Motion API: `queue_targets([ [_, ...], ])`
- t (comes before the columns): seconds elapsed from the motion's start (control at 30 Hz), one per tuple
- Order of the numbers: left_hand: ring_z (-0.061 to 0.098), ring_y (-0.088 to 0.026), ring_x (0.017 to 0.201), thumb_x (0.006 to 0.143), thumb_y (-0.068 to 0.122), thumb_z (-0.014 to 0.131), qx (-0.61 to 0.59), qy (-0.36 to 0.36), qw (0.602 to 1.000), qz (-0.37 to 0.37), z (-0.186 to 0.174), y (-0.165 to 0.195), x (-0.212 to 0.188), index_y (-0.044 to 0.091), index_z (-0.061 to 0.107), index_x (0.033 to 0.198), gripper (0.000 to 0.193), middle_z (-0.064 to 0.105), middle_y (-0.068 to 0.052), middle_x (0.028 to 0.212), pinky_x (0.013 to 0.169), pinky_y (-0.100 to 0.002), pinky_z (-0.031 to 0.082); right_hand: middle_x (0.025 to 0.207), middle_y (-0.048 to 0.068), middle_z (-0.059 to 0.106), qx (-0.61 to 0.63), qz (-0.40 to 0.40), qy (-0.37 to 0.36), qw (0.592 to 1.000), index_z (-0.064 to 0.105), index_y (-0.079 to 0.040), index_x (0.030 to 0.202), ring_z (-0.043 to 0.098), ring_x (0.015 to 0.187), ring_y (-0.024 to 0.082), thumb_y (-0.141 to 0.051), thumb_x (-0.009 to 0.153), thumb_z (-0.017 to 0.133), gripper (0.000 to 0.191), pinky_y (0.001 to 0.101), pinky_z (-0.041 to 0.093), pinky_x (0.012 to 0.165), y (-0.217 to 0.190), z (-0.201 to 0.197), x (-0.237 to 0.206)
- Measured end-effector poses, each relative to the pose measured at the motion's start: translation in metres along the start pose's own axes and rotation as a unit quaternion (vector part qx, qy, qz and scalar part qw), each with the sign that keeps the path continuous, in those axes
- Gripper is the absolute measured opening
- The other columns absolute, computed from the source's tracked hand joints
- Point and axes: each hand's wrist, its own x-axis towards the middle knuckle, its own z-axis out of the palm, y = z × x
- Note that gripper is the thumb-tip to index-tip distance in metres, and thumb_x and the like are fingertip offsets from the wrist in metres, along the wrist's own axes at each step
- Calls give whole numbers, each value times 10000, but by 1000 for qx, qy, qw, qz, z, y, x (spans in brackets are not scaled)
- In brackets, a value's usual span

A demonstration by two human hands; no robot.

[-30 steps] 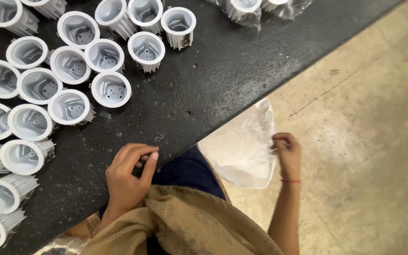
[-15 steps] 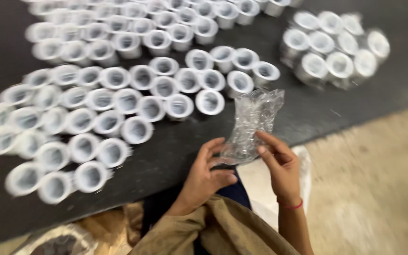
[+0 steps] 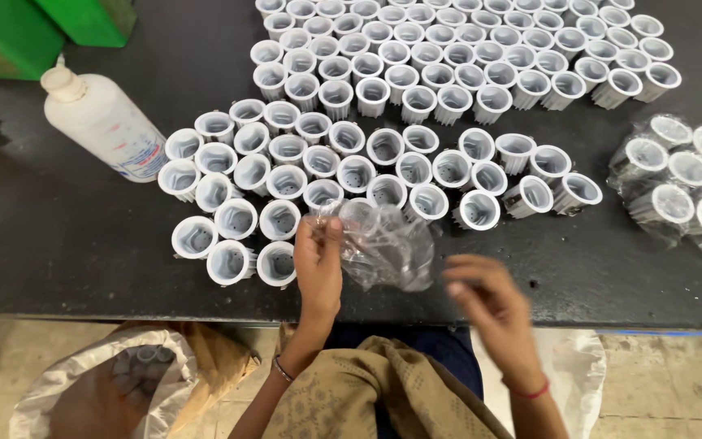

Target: The person wraps white plastic lamp socket components in clear plastic bags one at a time, twisting each bag closed and placing the wrapped item in a pile of finished pieces on the work table.

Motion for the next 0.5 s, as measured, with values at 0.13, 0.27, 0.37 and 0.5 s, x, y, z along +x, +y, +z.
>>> queue_targets([
  [0.13,594,-70,714,1092,192,576,86,18,995,38,-24,26,-18,26,531,1035,182,721,-70,939,643,-224,494,1229,91,664,17,-99,54,993,673,5,1146,650,1059,119,21,1020,629,134,248,542,912,-48,10,-27],
  [0.27,598,-66,710,1097,177,581,122,28,990,66,-34,48,-18,17,528,1033,180,724,-63,925,633,-224,492,1118,78,715,-49,-97,32,994,691,11,1134,703,982,110,39,1003,605,159,247,575,842,-85,49,-29],
  [0.37,635,-64,697,1089,176,576,176,25,979,95,-39,62,-20,14,540,1032,175,744,-65,938,605,-230,504,1069,63,743,-134,-98,-1,986,724,-16,1097,729,932,117,30,959,642,167,251,584,781,-103,69,-22],
  [0.5,667,-94,677,1079,162,598,293,46,946,131,-45,75,-27,20,593,1067,142,748,-72,874,578,-248,495,1063,65,734,-269,-123,-15,955,770,-72,1045,719,868,191,4,863,718,205,287,551,704,-112,82,-25],
])
